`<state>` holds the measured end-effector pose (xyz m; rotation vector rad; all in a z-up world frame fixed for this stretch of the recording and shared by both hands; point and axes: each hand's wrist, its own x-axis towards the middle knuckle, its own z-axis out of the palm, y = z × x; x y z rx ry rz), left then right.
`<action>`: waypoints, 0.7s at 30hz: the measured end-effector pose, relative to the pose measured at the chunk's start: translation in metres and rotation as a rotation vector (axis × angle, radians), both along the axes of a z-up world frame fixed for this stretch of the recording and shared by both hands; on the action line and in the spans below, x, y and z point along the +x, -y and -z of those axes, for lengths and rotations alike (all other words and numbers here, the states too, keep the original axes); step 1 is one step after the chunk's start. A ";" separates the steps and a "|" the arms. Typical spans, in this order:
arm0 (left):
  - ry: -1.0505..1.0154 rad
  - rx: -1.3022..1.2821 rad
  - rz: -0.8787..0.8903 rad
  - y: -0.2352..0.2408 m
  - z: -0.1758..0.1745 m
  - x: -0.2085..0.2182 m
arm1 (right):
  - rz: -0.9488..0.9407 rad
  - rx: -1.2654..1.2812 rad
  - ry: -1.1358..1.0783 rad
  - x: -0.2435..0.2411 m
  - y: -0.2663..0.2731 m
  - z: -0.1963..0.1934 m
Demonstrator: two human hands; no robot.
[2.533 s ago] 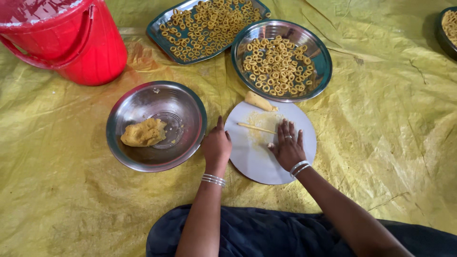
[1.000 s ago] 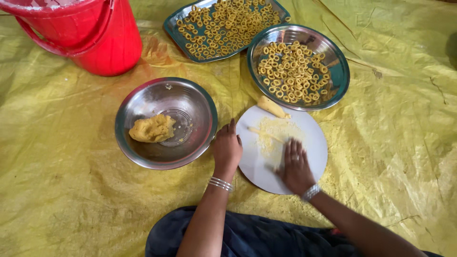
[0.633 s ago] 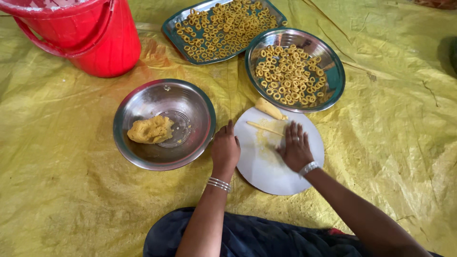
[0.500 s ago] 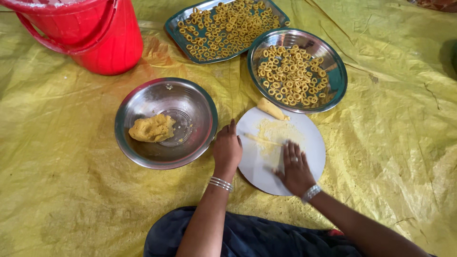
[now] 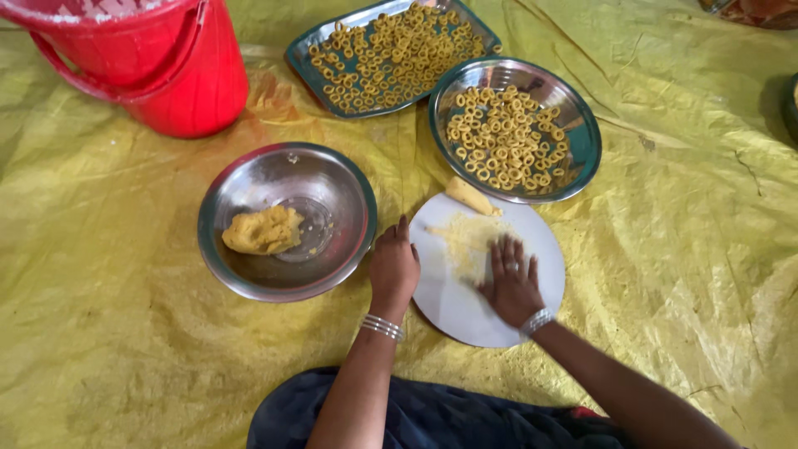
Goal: The person rolls small pieces of dough into thin ropes on a white plate, then joins the ends to form ring shapes. The finished rings are placed into a metal bowl. The person repeats this process continuously.
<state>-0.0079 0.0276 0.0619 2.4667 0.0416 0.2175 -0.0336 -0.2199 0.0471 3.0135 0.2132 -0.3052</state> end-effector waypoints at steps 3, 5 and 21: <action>0.003 0.015 0.012 0.003 0.003 -0.002 | -0.033 0.116 -0.010 -0.043 -0.008 0.000; -0.030 0.027 0.026 0.004 0.005 -0.002 | -0.051 0.133 0.032 -0.052 -0.014 -0.001; -0.137 0.001 0.035 0.011 0.017 0.000 | -0.031 0.034 0.023 -0.055 -0.021 -0.015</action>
